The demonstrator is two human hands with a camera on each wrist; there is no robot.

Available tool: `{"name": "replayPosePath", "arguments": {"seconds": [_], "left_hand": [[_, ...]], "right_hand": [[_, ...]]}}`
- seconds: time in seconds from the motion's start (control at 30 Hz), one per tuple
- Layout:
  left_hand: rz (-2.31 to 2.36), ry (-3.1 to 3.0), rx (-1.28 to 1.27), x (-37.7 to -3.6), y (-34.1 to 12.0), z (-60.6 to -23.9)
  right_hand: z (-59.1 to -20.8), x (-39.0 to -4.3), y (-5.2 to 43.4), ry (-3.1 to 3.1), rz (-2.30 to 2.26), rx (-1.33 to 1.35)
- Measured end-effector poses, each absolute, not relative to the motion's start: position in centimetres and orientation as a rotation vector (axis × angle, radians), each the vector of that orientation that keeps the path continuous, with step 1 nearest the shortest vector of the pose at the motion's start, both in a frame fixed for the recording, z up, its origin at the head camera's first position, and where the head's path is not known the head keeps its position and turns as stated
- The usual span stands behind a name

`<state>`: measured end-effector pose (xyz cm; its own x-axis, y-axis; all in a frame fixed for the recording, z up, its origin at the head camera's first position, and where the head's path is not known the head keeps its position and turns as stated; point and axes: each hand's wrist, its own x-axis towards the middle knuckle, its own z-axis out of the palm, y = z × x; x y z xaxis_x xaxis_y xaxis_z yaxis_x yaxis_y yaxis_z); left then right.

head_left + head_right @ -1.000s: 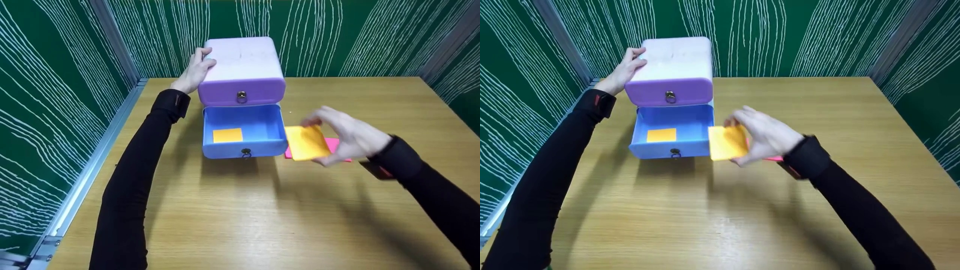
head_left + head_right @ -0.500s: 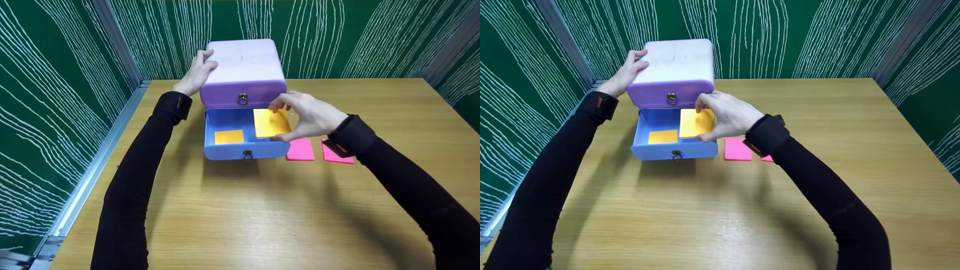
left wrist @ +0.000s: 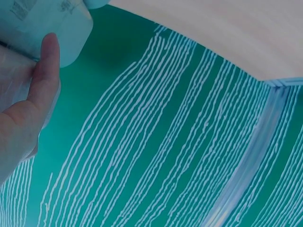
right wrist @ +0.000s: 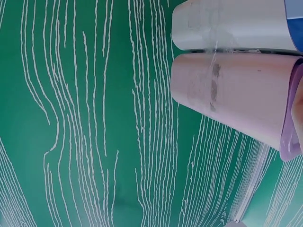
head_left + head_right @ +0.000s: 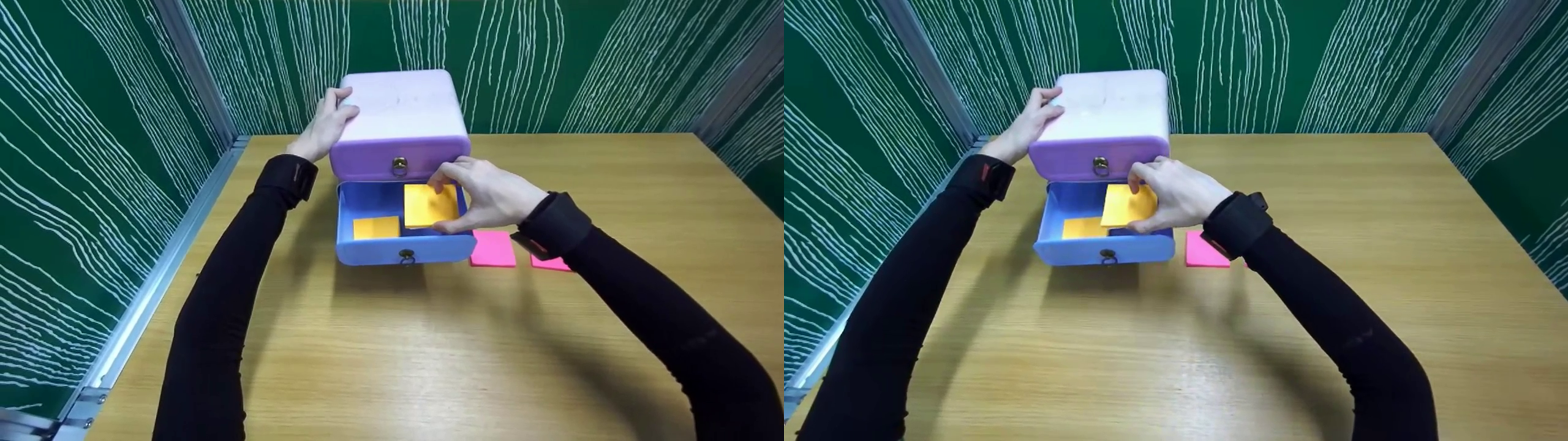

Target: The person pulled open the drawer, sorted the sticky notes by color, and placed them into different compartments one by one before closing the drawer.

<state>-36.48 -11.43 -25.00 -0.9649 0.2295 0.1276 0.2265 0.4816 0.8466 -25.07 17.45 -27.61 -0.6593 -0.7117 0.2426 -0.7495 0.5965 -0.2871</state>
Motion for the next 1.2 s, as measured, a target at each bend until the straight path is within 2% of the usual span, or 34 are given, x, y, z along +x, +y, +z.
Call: {"name": "replayPosePath", "arguments": {"seconds": [0.6, 1.2], "left_hand": [[1.53, 2.717, 0.44, -36.4, -11.3, -24.9], [1.614, 2.661, 0.455, -36.5, -11.5, -25.0]], "right_hand": [[-28.3, -24.9, 18.3, -2.633, 0.575, 1.328], [-29.4, -23.0, 23.5, -2.555, 0.549, 1.26]]}}
